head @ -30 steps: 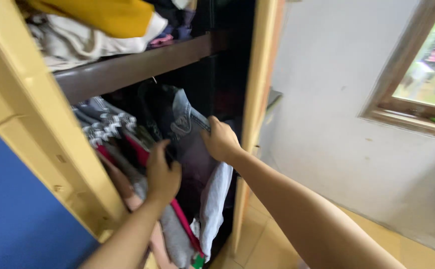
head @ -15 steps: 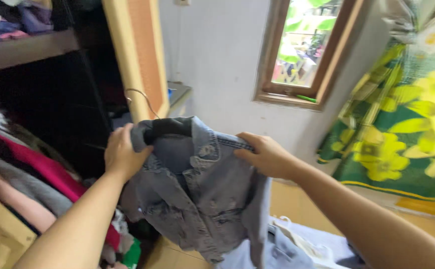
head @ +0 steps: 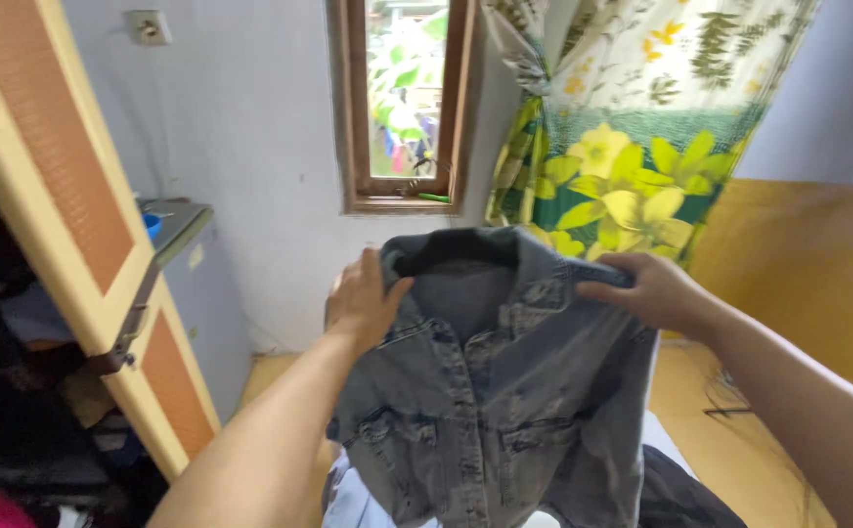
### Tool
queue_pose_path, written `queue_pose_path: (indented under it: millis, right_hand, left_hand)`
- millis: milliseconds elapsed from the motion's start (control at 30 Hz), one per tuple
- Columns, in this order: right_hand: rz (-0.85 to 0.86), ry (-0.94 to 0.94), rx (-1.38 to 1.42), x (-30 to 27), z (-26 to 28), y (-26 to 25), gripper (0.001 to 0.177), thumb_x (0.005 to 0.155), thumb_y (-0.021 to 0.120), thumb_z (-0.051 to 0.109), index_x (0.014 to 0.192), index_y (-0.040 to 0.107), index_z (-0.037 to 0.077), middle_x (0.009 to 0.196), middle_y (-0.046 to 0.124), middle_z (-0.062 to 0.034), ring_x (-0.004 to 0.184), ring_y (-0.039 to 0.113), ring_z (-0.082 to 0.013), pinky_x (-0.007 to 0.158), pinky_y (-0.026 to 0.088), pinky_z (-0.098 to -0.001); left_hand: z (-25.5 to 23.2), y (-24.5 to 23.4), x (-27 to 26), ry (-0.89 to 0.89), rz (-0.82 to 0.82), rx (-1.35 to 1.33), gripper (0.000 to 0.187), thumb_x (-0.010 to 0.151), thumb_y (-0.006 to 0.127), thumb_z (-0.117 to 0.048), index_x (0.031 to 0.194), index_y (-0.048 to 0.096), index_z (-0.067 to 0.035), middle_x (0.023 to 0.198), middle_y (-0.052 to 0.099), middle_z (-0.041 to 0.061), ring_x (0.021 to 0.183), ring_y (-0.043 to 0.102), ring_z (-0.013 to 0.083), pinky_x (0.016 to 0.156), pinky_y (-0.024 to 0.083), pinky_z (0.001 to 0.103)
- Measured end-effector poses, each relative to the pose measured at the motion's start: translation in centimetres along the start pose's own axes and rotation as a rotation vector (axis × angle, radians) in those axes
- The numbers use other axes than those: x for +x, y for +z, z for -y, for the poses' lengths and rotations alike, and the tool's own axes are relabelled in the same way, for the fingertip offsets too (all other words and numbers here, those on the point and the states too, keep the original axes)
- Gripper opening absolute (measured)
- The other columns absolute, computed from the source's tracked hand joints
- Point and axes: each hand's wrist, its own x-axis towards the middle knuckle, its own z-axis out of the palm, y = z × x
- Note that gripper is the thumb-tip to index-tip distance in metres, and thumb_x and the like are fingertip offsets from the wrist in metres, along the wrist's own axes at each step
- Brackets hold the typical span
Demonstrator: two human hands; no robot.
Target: Taking various clothing items out of a wardrobe and placing them onto a surface.
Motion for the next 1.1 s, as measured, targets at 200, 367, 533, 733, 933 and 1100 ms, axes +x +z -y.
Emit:
queue_pose_path:
  millis: [200, 367, 533, 733, 933, 1100]
  right_hand:
    - [-0.154, 0.258, 0.021, -4.5, -4.3, -4.0, 0.049, 0.085, 0.071, 0.050, 0.112, 0.077, 0.009, 0.093, 0.079, -0.0119, 0.087, 0.073, -0.0219, 0.084, 0.055, -0.0395]
    - [-0.269, 0.245, 0.017, -7.5, -6.5, -5.8, 0.049, 0.087, 0.071, 0.050, 0.111, 0.076, 0.007, 0.093, 0.078, -0.0133, 0.088, 0.072, -0.0240, 0.083, 0.056, -0.0402]
    - [-0.334, 0.243, 0.021, -9.6, -8.0, -7.0, 0.050, 0.088, 0.069, 0.051, 0.112, 0.075, 0.008, 0.095, 0.077, -0.0128, 0.090, 0.072, -0.0236, 0.083, 0.055, -0.0396]
    - [-0.365, 0.280, 0.027, -11.1, -12.0, -8.7, 0.052, 0.089, 0.068, 0.053, 0.113, 0.074, 0.008, 0.098, 0.077, -0.0136, 0.093, 0.072, -0.0245, 0.085, 0.055, -0.0405]
    - [-0.337, 0.239, 0.031, -14.2, -18.0, -12.5, 0.051, 0.089, 0.068, 0.052, 0.112, 0.073, 0.007, 0.097, 0.076, -0.0128, 0.093, 0.072, -0.0230, 0.085, 0.055, -0.0394]
    - [-0.214, 0.260, 0.007, -19.8, -23.0, -17.5, 0.047, 0.090, 0.066, 0.049, 0.109, 0.074, 0.007, 0.092, 0.077, -0.0113, 0.088, 0.070, -0.0235, 0.078, 0.055, -0.0395]
  left_hand:
    - [-7.9, 1.0, 2.2, 0.166, 0.111, -0.101, 0.052, 0.095, 0.066, -0.042, 0.125, 0.051, -0.002, 0.115, 0.064, 0.019, 0.116, 0.058, 0.0378, 0.099, 0.043, 0.053]
    - [-12.1, 1.4, 3.0, 0.228, 0.138, -0.091, 0.051, 0.096, 0.066, -0.042, 0.126, 0.051, -0.004, 0.115, 0.064, 0.017, 0.116, 0.058, 0.0359, 0.097, 0.043, 0.051]
    - [-14.6, 2.9, 3.3, 0.310, 0.062, -0.101, 0.052, 0.094, 0.067, -0.042, 0.125, 0.050, -0.004, 0.119, 0.063, 0.016, 0.119, 0.057, 0.0353, 0.095, 0.042, 0.052]
    - [-19.1, 5.0, 3.4, 0.329, 0.088, -0.074, 0.052, 0.095, 0.066, -0.044, 0.123, 0.049, -0.004, 0.123, 0.062, 0.016, 0.123, 0.055, 0.0352, 0.097, 0.041, 0.052]
    - [-24.9, 6.6, 1.8, 0.416, 0.074, -0.052, 0.053, 0.096, 0.065, -0.046, 0.118, 0.051, 0.000, 0.116, 0.065, 0.019, 0.114, 0.061, 0.0370, 0.092, 0.048, 0.051]
    - [-32.1, 5.9, -1.8, 0.568, 0.299, 0.004, 0.073, 0.095, 0.058, -0.056, 0.131, 0.045, 0.006, 0.102, 0.069, 0.024, 0.088, 0.072, 0.0393, 0.078, 0.057, 0.050]
